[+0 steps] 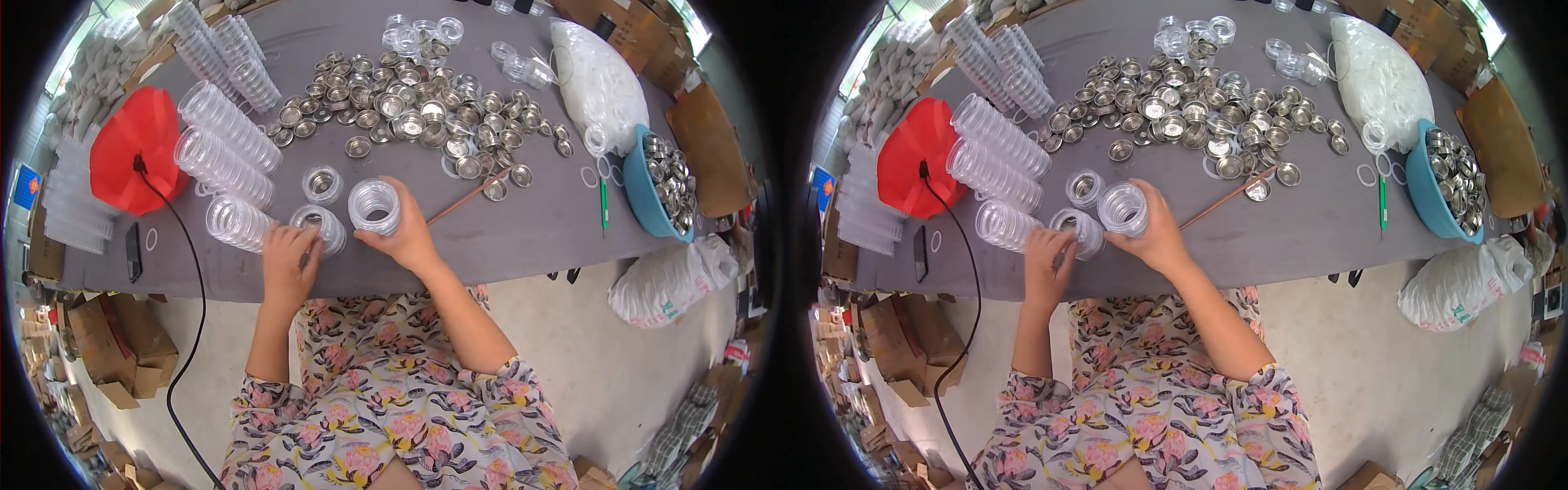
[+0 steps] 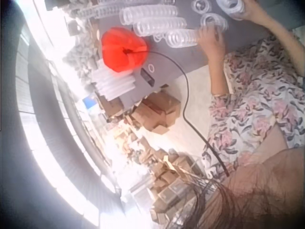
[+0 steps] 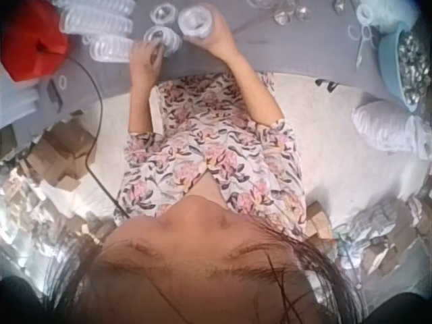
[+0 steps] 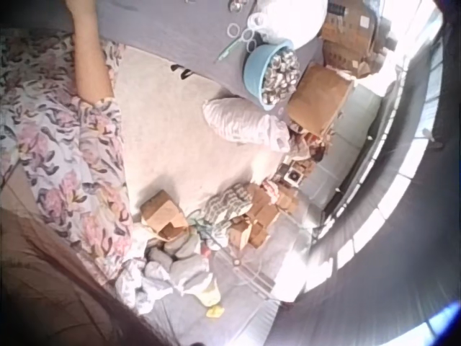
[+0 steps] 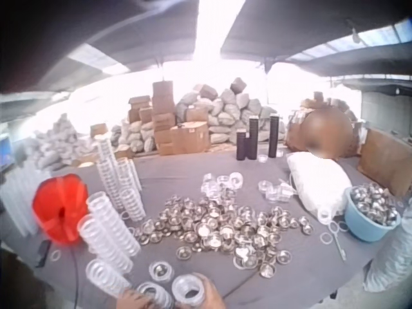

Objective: The person assembles small clear plastic containers by placing metal lids and white rubber seals into them. They handle the components one at a time, stacking the assembled units on the table. The person also uses a thin stick to adjust the seals inside the containers.

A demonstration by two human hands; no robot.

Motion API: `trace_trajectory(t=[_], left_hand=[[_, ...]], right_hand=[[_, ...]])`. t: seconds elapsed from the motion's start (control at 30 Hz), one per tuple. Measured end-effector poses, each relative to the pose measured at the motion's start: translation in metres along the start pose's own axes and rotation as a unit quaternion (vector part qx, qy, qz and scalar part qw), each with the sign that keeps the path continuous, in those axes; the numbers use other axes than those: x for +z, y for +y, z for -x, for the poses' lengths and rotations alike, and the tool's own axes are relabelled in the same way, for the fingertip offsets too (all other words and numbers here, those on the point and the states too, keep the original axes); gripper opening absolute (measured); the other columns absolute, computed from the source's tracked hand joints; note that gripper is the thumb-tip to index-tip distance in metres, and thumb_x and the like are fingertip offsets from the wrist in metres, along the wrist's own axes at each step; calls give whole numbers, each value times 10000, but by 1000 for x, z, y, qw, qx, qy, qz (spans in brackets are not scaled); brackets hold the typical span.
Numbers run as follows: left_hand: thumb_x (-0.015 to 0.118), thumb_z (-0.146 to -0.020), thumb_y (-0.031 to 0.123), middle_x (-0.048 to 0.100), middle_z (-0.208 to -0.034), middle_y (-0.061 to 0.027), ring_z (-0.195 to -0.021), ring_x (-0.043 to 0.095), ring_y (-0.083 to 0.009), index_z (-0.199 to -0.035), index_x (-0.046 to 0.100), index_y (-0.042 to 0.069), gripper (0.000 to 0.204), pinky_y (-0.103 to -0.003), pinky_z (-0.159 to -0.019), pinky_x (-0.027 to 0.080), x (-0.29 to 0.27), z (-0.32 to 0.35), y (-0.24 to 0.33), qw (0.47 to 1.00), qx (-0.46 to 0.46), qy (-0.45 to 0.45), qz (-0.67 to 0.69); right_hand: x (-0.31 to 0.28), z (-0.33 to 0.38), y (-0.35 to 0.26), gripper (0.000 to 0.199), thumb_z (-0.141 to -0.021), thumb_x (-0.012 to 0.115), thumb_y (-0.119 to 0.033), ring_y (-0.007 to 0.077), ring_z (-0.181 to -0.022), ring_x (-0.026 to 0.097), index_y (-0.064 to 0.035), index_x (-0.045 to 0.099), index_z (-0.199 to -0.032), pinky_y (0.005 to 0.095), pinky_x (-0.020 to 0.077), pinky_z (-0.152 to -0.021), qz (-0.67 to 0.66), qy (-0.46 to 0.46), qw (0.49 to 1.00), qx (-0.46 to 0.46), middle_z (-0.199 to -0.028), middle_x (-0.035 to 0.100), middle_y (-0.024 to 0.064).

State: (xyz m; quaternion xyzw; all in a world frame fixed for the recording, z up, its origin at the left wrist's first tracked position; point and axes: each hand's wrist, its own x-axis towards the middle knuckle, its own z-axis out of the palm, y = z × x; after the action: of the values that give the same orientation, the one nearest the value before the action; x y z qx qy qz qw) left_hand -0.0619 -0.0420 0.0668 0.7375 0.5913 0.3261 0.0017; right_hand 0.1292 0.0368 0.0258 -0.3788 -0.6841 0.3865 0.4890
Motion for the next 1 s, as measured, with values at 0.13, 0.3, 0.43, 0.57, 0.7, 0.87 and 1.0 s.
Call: trace_trajectory(t=[0.13,0.3,0.43,0.57,0.7,0.87,1.0], left_hand=[[662,-762,94,607,-933,-41,-957,546,-247,-978,629,84,219,-505,-1006,309,2,0,0,998,11,-52,-30],[695,-726,115,593,-1002,-55,-1049,527,-282,-1024,621,101,307,-523,-1026,280,3,-3,0,999,13,21,20],[704,-712,103,589,-1040,-58,-1086,517,-306,-1042,618,113,341,-524,-1027,278,-1,0,-3,997,25,62,25],[690,-717,71,596,-1035,-55,-1086,522,-303,-1003,633,109,294,-522,-1025,283,-4,-1,1,996,32,73,39],[672,-724,41,603,-1035,-59,-1070,538,-300,-953,649,99,237,-515,-1032,281,-6,2,2,993,30,103,45],[647,-734,6,602,-1074,-98,-1046,558,-300,-985,640,51,255,-472,-1006,339,-6,-9,11,980,57,112,155],[626,-738,-23,593,-1113,-136,-1057,554,-301,-1061,615,13,325,-407,-974,384,-8,-32,52,961,12,111,253]], right_hand=[[-5,2,-2,766,-654,798,-214,333,-1159,487,-29,407,-1286,397,399,-976,3,1,1000,-21,-1227,504,175],[-25,-8,13,503,-784,661,-125,343,-1139,501,-25,478,-1241,391,399,-975,-13,73,997,-34,-1218,520,178],[-47,-50,38,383,-795,608,-74,340,-1078,536,-63,546,-1173,405,454,-897,269,123,954,-41,-1199,543,158],[-67,-78,61,248,-791,612,-77,306,-1031,570,-85,605,-1039,410,498,-805,449,104,886,-44,-1156,563,131],[-68,-78,53,141,-792,630,-91,314,-978,592,-64,622,-930,405,508,-762,372,163,912,-48,-1138,561,127],[-51,-53,6,87,-840,600,-27,75,-733,488,-39,595,-926,214,432,-639,-56,213,975,3,-1072,586,40],[-29,-20,-57,126,-833,590,-3,69,-784,514,-41,578,-953,212,422,-647,-199,96,975,-12,-1127,591,42]])
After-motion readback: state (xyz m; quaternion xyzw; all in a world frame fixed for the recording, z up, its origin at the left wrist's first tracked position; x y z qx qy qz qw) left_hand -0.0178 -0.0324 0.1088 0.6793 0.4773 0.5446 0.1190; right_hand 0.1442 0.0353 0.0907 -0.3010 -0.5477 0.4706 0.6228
